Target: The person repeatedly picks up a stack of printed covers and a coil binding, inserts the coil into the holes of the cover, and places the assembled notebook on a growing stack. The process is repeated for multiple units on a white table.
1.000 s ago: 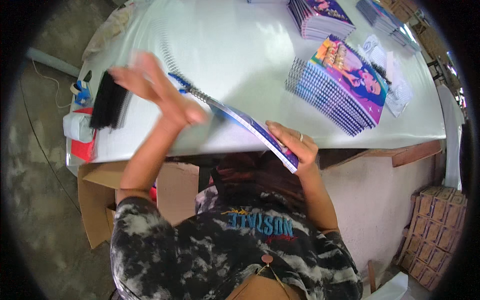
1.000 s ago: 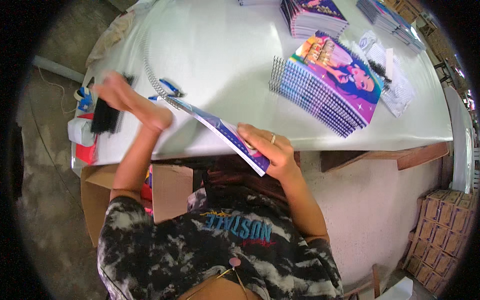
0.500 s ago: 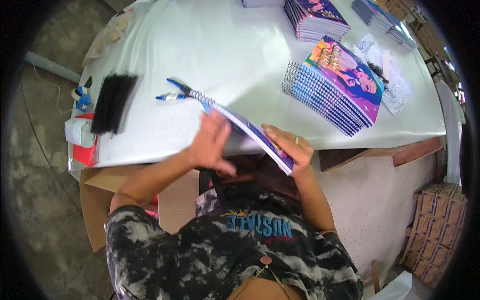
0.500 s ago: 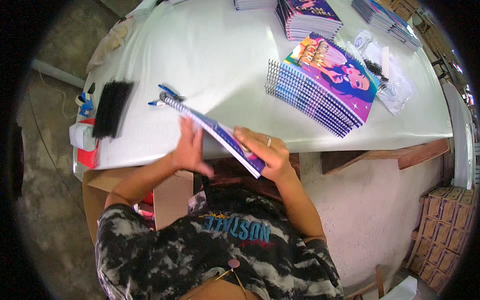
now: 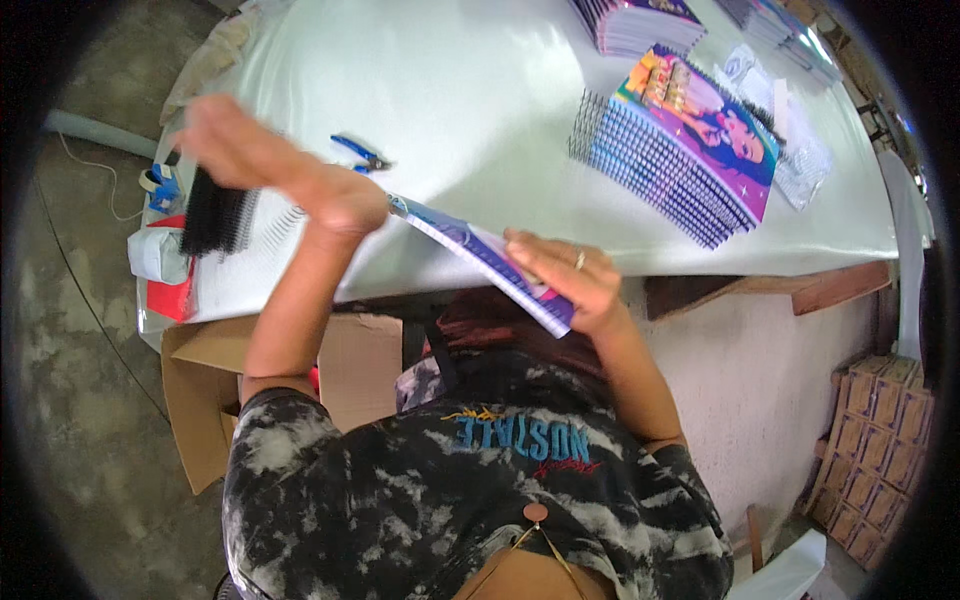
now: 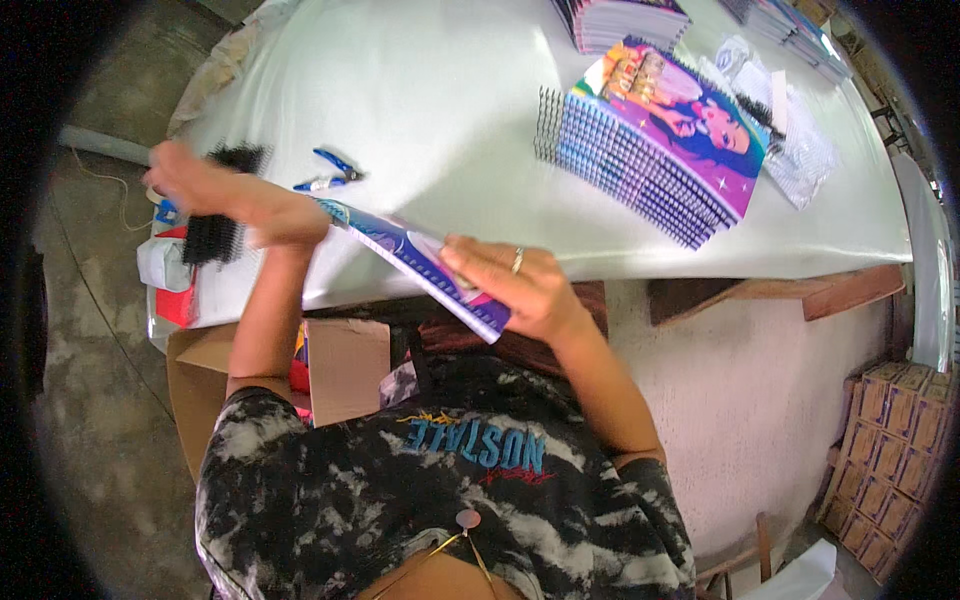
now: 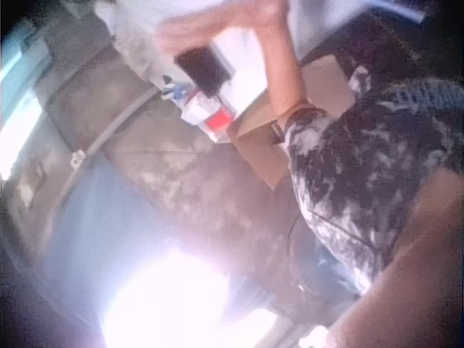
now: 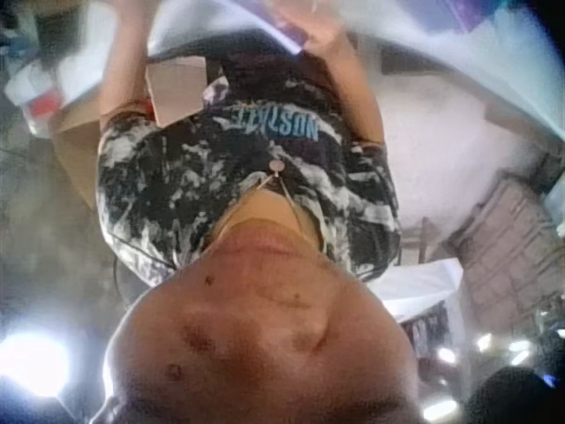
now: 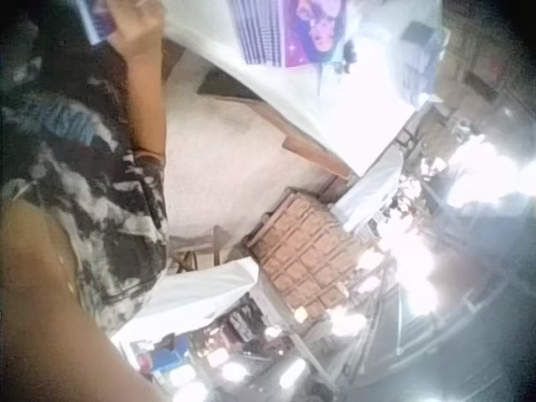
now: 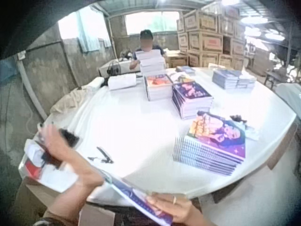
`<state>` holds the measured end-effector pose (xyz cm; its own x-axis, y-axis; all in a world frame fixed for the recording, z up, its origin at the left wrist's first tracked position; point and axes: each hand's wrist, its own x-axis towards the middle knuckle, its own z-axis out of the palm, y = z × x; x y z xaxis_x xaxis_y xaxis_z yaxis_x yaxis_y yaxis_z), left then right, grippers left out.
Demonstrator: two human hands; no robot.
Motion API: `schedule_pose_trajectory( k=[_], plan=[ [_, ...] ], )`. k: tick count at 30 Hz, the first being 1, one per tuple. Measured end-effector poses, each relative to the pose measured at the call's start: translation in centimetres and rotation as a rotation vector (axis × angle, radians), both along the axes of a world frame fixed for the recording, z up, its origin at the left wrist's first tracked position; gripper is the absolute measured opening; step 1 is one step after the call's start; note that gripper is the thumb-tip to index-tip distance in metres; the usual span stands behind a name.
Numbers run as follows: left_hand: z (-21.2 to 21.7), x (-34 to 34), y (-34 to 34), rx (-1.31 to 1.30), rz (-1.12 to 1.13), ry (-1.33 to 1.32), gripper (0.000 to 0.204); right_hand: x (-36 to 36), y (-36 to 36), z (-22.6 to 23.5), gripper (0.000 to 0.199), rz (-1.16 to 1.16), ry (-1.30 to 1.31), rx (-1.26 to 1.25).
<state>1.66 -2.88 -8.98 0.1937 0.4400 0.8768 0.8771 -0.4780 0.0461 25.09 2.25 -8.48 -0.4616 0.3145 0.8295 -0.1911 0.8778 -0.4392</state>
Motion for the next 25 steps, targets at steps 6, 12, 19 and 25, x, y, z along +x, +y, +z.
schedule_pose_trajectory(
  k=[6,12,19,25],
  plan=[
    [-1.0,-0.8,-1.0,-0.121,0.056,0.151,0.103,-0.1,0.9,0.0,0.032,-0.026,0.049,-0.151],
    [10.4,-1.0,2.2,-0.186,0.012,-0.020,0.016,1.0,0.9,-0.3,0.027,-0.063,-0.036,-0.351],
    [7.5,0.3,3.6,-0.196,0.092,0.065,0.023,1.2,1.3,1.3,0.024,0.067,0.070,-0.723],
    [8.5,-1.4,4.9,0.249,0.078,-0.006,0.047,2.1,1.5,0.4,0.027,-0.009,-0.078,-0.462]
  ],
)
